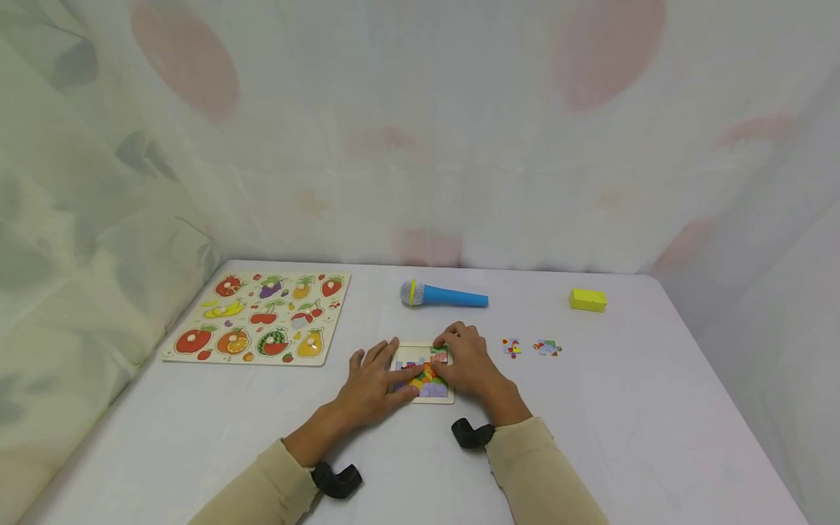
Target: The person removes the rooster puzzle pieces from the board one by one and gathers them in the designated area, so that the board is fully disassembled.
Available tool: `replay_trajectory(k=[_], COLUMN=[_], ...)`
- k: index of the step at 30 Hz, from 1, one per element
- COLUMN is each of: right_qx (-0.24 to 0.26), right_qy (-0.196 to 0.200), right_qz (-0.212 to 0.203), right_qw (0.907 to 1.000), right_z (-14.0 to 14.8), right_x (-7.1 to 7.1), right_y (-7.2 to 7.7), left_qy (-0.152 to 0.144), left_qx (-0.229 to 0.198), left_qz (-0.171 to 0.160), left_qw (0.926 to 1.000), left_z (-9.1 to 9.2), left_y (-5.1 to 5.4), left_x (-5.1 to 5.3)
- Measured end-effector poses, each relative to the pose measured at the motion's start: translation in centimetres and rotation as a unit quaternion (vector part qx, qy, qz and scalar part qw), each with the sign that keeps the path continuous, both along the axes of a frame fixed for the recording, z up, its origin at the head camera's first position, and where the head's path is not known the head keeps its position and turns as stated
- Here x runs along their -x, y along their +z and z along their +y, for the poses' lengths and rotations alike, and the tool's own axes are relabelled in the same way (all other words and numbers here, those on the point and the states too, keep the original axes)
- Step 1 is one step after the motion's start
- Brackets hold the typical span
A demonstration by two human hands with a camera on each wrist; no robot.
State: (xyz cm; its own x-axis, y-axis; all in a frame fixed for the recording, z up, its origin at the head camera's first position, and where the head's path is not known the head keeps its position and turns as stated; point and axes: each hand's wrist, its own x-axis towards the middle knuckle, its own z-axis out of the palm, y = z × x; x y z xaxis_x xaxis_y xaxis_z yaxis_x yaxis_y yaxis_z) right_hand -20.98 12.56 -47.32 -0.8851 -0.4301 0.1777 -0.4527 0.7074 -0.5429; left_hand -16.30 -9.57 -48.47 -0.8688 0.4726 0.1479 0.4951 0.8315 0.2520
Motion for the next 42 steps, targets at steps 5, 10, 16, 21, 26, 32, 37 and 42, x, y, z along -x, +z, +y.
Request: replay_trajectory(k=[5,10,16,21,26,32,37,42], right_qx=[0.01,0.038,0.051,0.064,0.086,0.108,0.112,0.122], right_qy=[0.018,0.039,0.052,0.044,0.045,0.046,0.042,0.039], right_qz=[0.016,0.023,0.035,0.05,0.07,0.087,0.1,0.102], right_qw=[0.9997,0.9983,0.9967,0.9957,0.9928,0.9893,0.9877,0.9865], right_z=[0.1,0.7,1.0,1.3,1.6,2.5,3.3,4.1], right_x=[-0.1,-0.3,-0.2,-0.4,-0.5,-0.6,-0.8,-1.0], right_y=[-0.1,-0.2,-0.1,0.6,1.6,2.2,2.4,2.7], left_qy=[0.002,0.001,0.003,0.004,0.008,0.014,0.031,0.056], left_qx=[-0.002,0.0,-0.003,0.001,0.002,-0.004,-0.004,-0.012], left_qz=[-0.008,-0.004,0.0,-0.002,-0.006,-0.009,-0.013,-0.026], left_qw=[1.0,1.0,1.0,1.0,0.9999,0.9999,0.9994,0.998], left_z=[-0.2,-0.2,-0.1,0.0,0.0,0.1,0.2,0.3], left_y=[0.2,0.0,-0.2,-0.2,0.0,0.0,0.1,0.3], left_x=[-0.2,-0.2,-0.1,-0.1,-0.2,-0.1,-0.1,-0.1])
